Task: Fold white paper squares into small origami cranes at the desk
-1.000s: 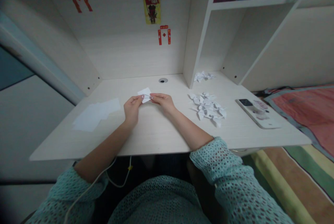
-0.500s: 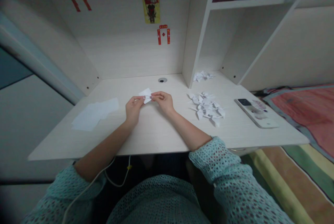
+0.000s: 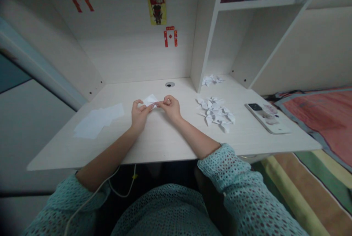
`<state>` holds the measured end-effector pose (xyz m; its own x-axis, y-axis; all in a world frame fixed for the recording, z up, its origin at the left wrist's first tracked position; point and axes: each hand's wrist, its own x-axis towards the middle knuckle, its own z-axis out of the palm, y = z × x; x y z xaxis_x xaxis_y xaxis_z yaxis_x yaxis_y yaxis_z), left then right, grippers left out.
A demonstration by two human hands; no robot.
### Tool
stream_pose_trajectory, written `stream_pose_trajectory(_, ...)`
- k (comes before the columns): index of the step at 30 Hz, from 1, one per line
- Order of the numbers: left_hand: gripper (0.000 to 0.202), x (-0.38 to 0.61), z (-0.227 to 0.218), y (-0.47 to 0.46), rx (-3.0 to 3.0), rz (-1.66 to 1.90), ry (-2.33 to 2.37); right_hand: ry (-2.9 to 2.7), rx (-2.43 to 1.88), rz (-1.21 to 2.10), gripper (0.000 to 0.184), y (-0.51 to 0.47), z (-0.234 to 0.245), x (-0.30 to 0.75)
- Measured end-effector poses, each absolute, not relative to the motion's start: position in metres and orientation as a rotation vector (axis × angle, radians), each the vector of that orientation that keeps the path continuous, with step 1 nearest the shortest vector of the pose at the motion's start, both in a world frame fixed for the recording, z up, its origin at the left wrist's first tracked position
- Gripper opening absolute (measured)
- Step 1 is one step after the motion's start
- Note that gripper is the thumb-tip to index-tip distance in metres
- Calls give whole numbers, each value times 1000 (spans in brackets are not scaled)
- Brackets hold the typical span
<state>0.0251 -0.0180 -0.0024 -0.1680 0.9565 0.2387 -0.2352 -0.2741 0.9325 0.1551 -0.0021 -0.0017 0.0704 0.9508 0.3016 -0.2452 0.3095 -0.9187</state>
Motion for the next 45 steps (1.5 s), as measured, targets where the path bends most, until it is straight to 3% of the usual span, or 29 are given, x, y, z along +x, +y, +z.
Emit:
stream_pose_trajectory(8, 54, 21, -4, -16, 1130, 1579, 971, -1122, -848, 1099, 55, 5, -5, 161)
stream_pose_trajectory(21, 62, 21, -12, -14, 1180, 1611, 979, -1129, -855, 1101, 38, 13, -20, 153)
stream_pose_trajectory(26, 53, 21, -11, -13, 1197, 1626, 1004, -1115, -883, 1147, 48, 9, -14, 154)
stream_pose_trajectory(32, 47, 24, -9, -16, 1239, 1604, 996, -1179, -997, 1155, 36, 4, -16, 150)
stream_pose_trajectory(39, 30, 23, -7, -15, 1198, 1601, 1045, -1268, -1009, 1056, 35, 8, -23, 150)
stream_pose_trajectory(45, 27, 21, -1, -17, 1089, 1604, 1099, -1336, -987, 1047, 32, 6, -22, 150)
